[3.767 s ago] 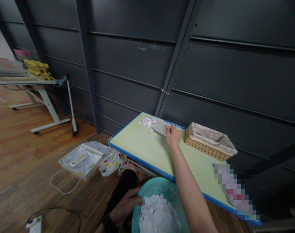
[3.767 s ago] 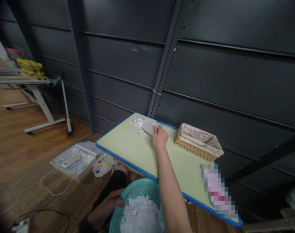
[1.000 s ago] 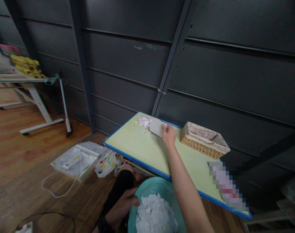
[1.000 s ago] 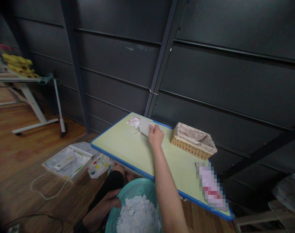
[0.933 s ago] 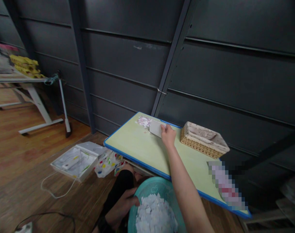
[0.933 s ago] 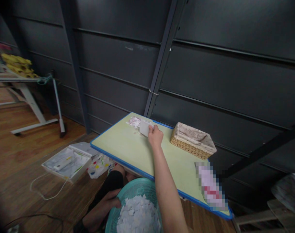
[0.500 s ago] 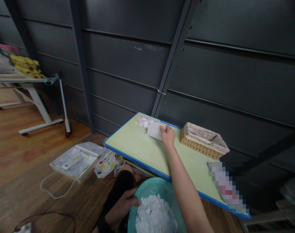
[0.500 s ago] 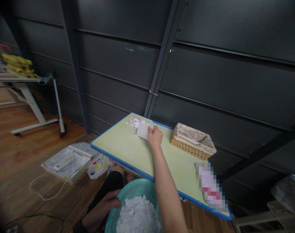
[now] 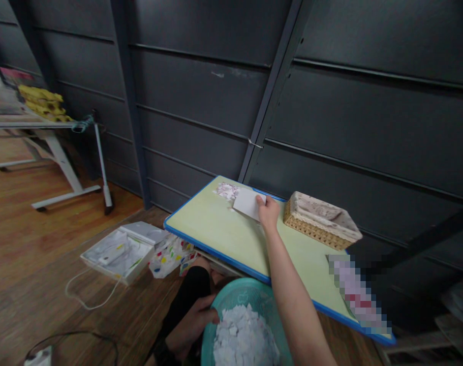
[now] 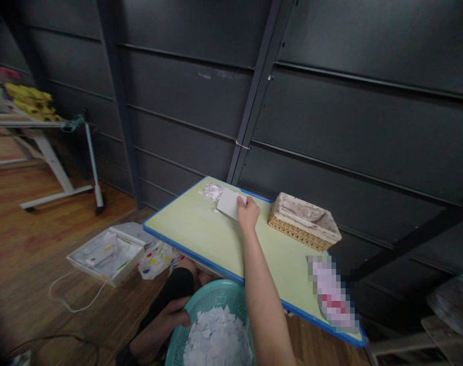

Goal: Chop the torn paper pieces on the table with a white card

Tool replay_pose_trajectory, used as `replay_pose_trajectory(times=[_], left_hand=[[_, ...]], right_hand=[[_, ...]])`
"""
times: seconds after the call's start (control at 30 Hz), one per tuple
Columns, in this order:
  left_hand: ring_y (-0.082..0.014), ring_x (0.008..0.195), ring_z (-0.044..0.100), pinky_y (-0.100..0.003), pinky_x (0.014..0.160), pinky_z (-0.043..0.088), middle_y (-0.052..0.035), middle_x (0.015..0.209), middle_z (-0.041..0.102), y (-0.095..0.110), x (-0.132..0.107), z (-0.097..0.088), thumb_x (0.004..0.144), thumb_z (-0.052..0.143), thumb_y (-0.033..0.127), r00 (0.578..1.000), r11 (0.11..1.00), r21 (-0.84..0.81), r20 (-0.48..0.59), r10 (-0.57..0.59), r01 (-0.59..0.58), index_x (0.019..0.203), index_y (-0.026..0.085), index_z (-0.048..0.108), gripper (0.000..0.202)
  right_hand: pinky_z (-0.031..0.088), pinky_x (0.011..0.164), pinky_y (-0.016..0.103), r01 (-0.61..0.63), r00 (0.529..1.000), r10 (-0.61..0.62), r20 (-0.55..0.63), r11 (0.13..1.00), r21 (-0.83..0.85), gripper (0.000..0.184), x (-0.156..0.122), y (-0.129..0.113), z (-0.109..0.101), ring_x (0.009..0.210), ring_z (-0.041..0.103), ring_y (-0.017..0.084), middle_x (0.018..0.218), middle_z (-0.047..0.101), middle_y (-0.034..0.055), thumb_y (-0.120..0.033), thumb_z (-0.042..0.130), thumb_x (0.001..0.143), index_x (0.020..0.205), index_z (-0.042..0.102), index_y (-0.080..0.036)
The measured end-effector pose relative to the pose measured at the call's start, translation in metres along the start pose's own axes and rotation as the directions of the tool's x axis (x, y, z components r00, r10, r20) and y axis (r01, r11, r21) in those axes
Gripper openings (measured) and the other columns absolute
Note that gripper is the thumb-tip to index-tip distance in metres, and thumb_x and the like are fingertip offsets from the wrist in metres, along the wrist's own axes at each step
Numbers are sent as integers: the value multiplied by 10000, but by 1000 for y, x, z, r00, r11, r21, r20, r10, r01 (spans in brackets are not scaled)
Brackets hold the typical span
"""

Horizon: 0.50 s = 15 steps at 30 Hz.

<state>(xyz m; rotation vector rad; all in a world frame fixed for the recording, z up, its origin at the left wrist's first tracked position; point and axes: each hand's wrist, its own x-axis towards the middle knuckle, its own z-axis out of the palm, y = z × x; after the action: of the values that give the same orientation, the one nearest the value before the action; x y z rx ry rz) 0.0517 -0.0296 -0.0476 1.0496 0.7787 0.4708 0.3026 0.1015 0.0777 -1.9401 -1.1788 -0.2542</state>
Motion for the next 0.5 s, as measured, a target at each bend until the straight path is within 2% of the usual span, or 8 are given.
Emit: replay_pose_trajectory(times=[0.17, 0.33, 0.4, 0.5], left_hand=[[-180, 704, 607, -286, 595, 377, 67, 572, 653, 0, 0, 0, 712, 568, 290, 1000, 999, 34, 14, 25, -25, 702, 250, 725, 163], [-199, 717, 606, -304, 622, 427, 36, 597, 649, -2, 1, -1, 727, 637, 299, 999, 999, 34, 16, 32, -32, 756, 195, 722, 137], [-192, 726, 620, -320, 655, 473, 13, 711, 675, -3, 1, -2, 767, 644, 326, 999, 999, 27, 32, 25, -26, 856, 162, 699, 195], [-190, 798, 641, -363, 709, 524, -24, 934, 676, -4, 1, -2, 839, 588, 368, 998, 1000, 10, 64, 11, -11, 991, 143, 643, 276]], right_hand=[[240, 567, 258, 28, 998, -28, 47, 1000, 4, 370, 1, 1, 1, 600, 427, 168, 619, 571, 41, -434, 402, 863, 705, 603, -168], [240, 578, 256, -23, 996, 20, -82, 999, -32, 380, 2, 4, 0, 638, 469, 171, 701, 620, 76, -411, 382, 901, 773, 622, -145], [229, 579, 256, -19, 994, 11, -108, 997, -73, 376, 2, 5, 0, 649, 483, 168, 729, 632, 87, -400, 379, 917, 793, 624, -143], [206, 574, 256, 29, 997, -40, -71, 988, -149, 362, -1, 5, 4, 628, 486, 155, 722, 635, 82, -396, 395, 928, 802, 624, -146]])
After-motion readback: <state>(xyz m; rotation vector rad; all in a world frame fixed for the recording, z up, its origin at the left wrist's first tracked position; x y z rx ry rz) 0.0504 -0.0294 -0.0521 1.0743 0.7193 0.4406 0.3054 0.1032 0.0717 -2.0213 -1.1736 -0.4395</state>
